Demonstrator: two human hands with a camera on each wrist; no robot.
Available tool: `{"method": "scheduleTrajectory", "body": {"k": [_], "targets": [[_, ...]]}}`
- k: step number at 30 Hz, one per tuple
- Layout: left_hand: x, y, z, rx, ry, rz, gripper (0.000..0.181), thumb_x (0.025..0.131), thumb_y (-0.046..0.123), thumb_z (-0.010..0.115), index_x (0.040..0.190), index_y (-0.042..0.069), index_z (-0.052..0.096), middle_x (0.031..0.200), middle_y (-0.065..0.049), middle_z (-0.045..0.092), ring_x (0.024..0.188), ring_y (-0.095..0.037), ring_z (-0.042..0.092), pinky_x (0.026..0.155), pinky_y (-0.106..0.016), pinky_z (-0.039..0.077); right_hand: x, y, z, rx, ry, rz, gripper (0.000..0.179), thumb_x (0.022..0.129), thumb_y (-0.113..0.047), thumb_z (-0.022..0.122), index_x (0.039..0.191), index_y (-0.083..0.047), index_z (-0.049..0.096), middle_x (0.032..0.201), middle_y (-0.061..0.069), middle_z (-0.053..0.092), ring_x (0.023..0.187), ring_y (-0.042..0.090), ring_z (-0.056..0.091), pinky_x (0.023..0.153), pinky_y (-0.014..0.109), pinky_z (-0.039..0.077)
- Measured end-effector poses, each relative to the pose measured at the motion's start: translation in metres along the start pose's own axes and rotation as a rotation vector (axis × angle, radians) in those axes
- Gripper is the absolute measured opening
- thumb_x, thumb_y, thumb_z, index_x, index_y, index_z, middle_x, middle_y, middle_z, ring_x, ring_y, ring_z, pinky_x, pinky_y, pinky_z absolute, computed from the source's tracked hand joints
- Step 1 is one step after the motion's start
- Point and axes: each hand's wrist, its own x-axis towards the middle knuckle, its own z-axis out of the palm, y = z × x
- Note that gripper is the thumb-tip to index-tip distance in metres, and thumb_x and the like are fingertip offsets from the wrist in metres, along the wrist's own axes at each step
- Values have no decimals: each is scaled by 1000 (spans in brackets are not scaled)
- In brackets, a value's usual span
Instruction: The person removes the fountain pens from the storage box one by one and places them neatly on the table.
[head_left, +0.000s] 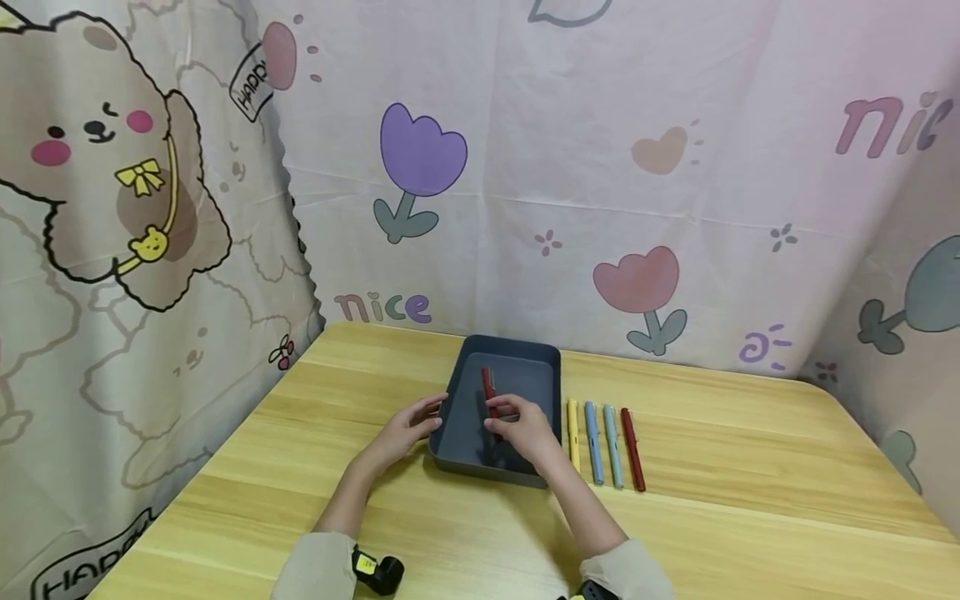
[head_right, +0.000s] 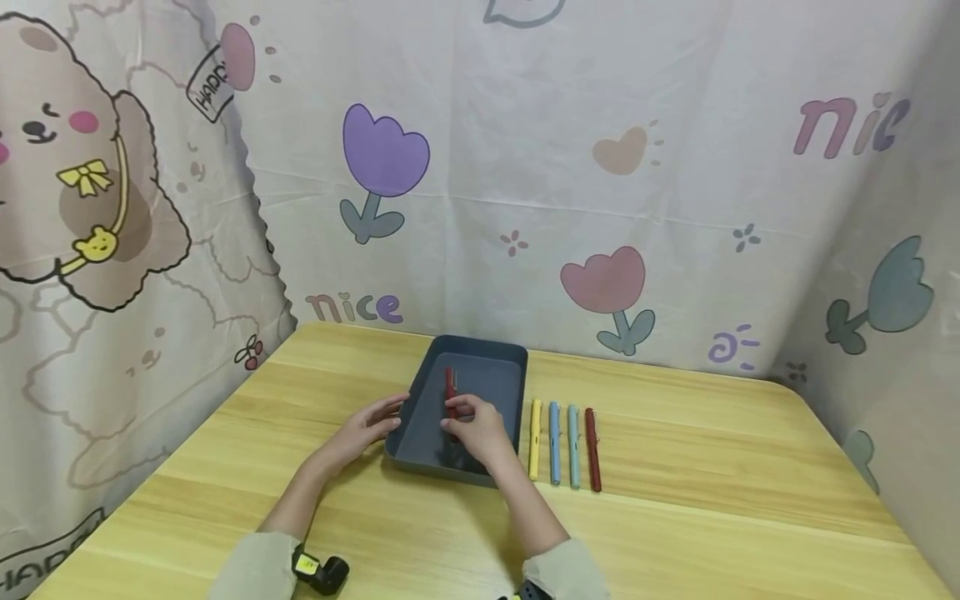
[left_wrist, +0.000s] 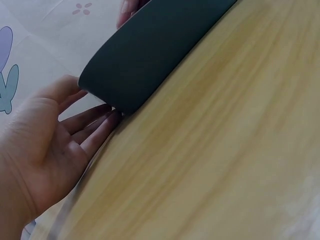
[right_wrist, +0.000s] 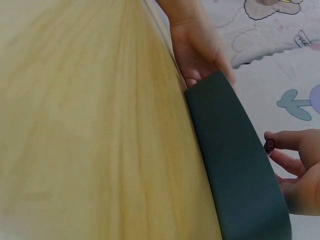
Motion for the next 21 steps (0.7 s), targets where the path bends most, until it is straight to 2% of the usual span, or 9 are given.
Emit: {"method": "scheduleTrajectory", "body": {"k": [8, 13, 21], "targets": [[-1, 1, -1, -3, -4, 6, 51, 96, 19, 50, 142, 4, 34, 141, -23, 32, 127, -36, 32, 99, -46, 33, -10, 2, -16, 43, 13, -9, 32, 85, -9, 66, 115, 1, 60, 98, 11, 61, 86, 23, 60, 69, 36, 52], [0, 1, -1, -10, -19, 2, 51, 96, 17, 50, 142, 3, 32, 142, -24, 29, 128, -36, 29, 100, -48, 30, -17, 2, -27, 29, 34, -9, 31, 85, -9, 66, 114, 0, 61, 96, 9, 60, 83, 21, 59, 68, 36, 51], [1, -2, -2, -11, -25, -3, 52, 97, 17, 49, 142, 2, 31, 142, -25, 28, 128, -37, 29, 100, -48, 30, -28, 2, -43, 29, 102, 14, 28, 84, -5, 66, 112, -2, 62, 95, 8, 60, 81, 21, 58, 68, 37, 51]]}}
